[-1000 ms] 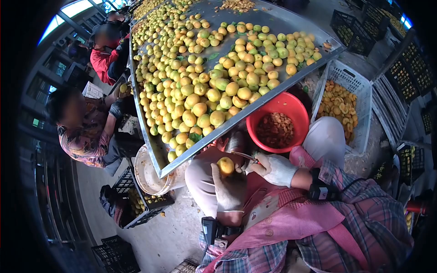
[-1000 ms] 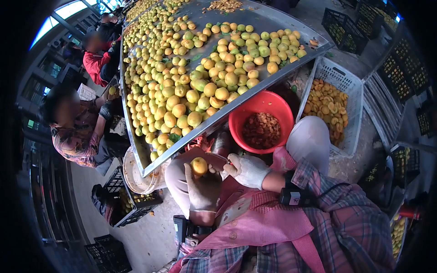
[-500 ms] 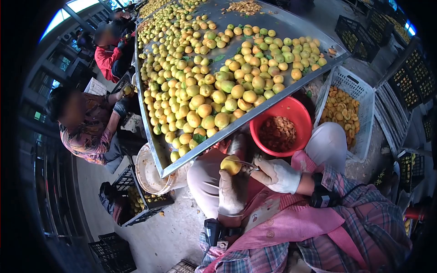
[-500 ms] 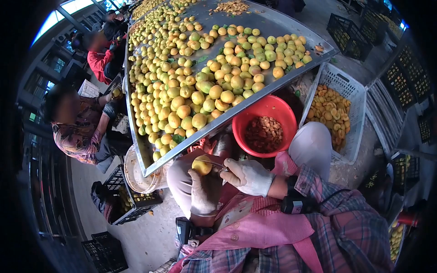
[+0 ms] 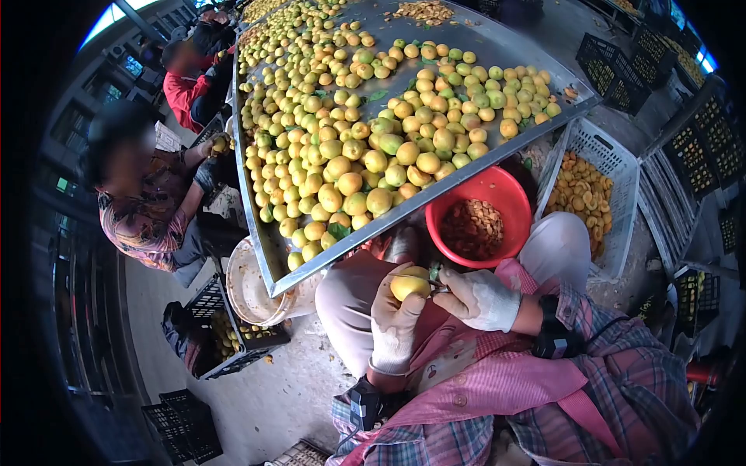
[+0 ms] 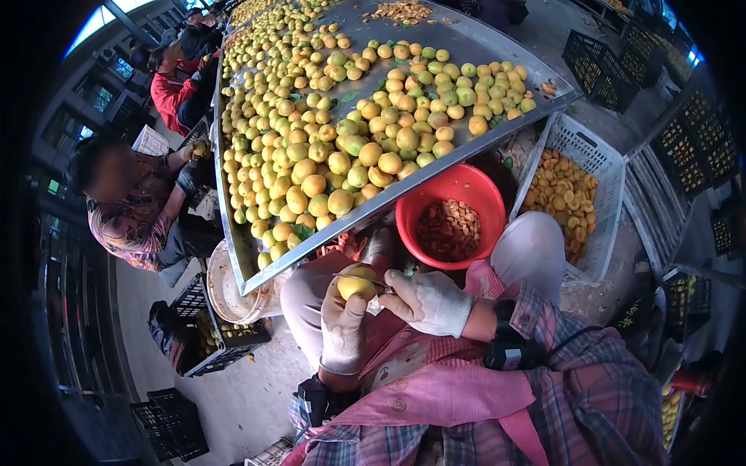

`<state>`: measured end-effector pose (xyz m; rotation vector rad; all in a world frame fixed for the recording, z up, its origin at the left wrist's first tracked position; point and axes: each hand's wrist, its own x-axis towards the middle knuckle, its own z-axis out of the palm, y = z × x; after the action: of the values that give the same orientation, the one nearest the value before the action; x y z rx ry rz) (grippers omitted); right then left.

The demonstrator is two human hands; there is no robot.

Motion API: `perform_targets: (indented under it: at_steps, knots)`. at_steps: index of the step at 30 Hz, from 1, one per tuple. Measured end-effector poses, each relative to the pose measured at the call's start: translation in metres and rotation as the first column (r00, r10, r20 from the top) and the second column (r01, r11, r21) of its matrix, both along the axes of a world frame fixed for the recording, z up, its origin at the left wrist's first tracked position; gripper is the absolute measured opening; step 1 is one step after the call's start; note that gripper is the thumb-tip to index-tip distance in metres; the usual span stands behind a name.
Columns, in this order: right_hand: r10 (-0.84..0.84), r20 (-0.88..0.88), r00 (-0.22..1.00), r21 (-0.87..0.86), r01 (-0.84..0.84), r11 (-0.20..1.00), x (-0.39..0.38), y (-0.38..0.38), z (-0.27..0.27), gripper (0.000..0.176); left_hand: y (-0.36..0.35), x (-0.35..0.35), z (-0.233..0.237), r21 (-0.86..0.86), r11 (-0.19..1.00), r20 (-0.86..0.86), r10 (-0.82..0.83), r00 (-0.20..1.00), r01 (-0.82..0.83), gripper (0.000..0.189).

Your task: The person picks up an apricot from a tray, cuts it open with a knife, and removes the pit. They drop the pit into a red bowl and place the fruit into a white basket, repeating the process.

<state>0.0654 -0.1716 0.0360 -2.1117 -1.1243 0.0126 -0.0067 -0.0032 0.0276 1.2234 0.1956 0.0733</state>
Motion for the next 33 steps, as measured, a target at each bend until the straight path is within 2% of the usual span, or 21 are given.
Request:
perform_targets:
  at_steps: [3,5,7,9,10,11,12,13,16,18,20,21,23,25,27,29,31,32,33]
  knots:
    - [-0.014,-0.027,1.0,0.09,0.016,0.996,-0.001,0.002,0.002,0.035,-0.014,-0.001,0.017,-0.071,0.996,0.046,0.062,0.997,-0.059,0.08]
    - [-0.026,0.022,0.999,0.097,0.024,0.995,-0.006,0.002,-0.006,0.035,-0.023,-0.002,0.026,-0.268,0.96,0.035,0.089,0.995,-0.076,0.079]
    - [-0.04,0.069,0.997,0.104,0.032,0.994,-0.004,0.0,-0.006,0.035,-0.024,-0.003,0.031,-0.261,0.962,0.031,0.084,0.996,-0.073,0.075]
    - [0.07,0.47,0.88,0.08,-0.121,0.989,0.003,-0.004,-0.001,0.036,-0.016,-0.005,0.033,-0.038,0.999,0.072,0.031,0.997,-0.028,0.072]
    - [0.071,0.47,0.88,0.079,-0.121,0.989,0.006,-0.005,0.005,0.036,-0.01,-0.005,0.037,0.021,1.0,0.088,-0.002,0.996,0.0,0.072]
    - [0.095,0.364,0.927,0.065,-0.127,0.99,0.007,-0.007,0.012,0.035,-0.008,-0.005,0.042,0.019,1.0,0.086,-0.002,0.996,0.001,0.072]
    - [0.116,0.253,0.96,0.051,-0.133,0.99,0.007,-0.008,0.016,0.035,-0.008,-0.005,0.049,0.128,0.991,0.064,-0.04,0.997,0.031,0.073]
    - [0.116,0.254,0.96,0.048,-0.132,0.99,0.007,-0.009,0.018,0.035,-0.008,-0.004,0.056,0.235,0.97,0.04,-0.075,0.996,0.063,0.073]
    - [0.105,0.176,0.979,0.033,-0.113,0.993,0.005,-0.005,0.023,0.033,-0.009,0.0,0.061,0.174,0.983,0.061,-0.063,0.996,0.051,0.075]
    - [0.013,0.088,0.996,0.085,-0.021,0.996,0.001,-0.001,0.025,0.031,-0.015,0.0,0.055,0.141,0.99,0.08,-0.034,0.996,0.022,0.076]
    - [0.001,0.109,0.994,0.119,-0.014,0.993,0.0,0.003,0.024,0.03,-0.024,0.0,0.039,-0.2,0.979,0.082,0.042,0.996,-0.025,0.076]
    - [-0.016,0.127,0.992,0.152,-0.003,0.988,0.0,0.004,0.024,0.029,-0.023,-0.001,0.042,-0.198,0.98,0.082,0.043,0.996,-0.026,0.076]
    - [0.023,0.112,0.993,0.125,-0.037,0.991,0.002,0.0,0.033,0.029,-0.02,-0.004,0.051,0.009,0.999,0.087,0.053,0.995,-0.054,0.076]
    - [0.056,0.096,0.994,0.098,-0.066,0.993,0.004,-0.003,0.035,0.028,-0.015,-0.005,0.055,0.027,0.998,0.113,0.049,0.992,-0.052,0.072]
    - [0.072,0.091,0.993,0.038,-0.075,0.996,0.006,-0.006,0.034,0.028,-0.011,-0.004,0.057,0.324,0.946,0.087,-0.008,0.996,-0.02,0.069]
    - [0.051,0.082,0.995,0.033,-0.053,0.998,0.004,-0.005,0.031,0.029,-0.01,-0.002,0.06,0.318,0.948,0.08,-0.02,0.997,-0.006,0.068]
    - [0.038,0.074,0.997,0.03,-0.04,0.999,0.002,-0.001,0.029,0.03,-0.014,-0.001,0.071,0.139,0.99,0.06,-0.031,0.998,0.022,0.066]
    - [0.012,0.102,0.995,0.066,-0.019,0.998,0.001,0.002,0.029,0.03,-0.018,0.0,0.066,0.141,0.99,0.061,-0.029,0.998,0.02,0.066]
    - [-0.016,0.128,0.992,0.103,0.003,0.995,0.0,0.004,0.028,0.03,-0.024,0.001,0.059,-0.097,0.995,0.09,0.007,0.996,0.002,0.066]
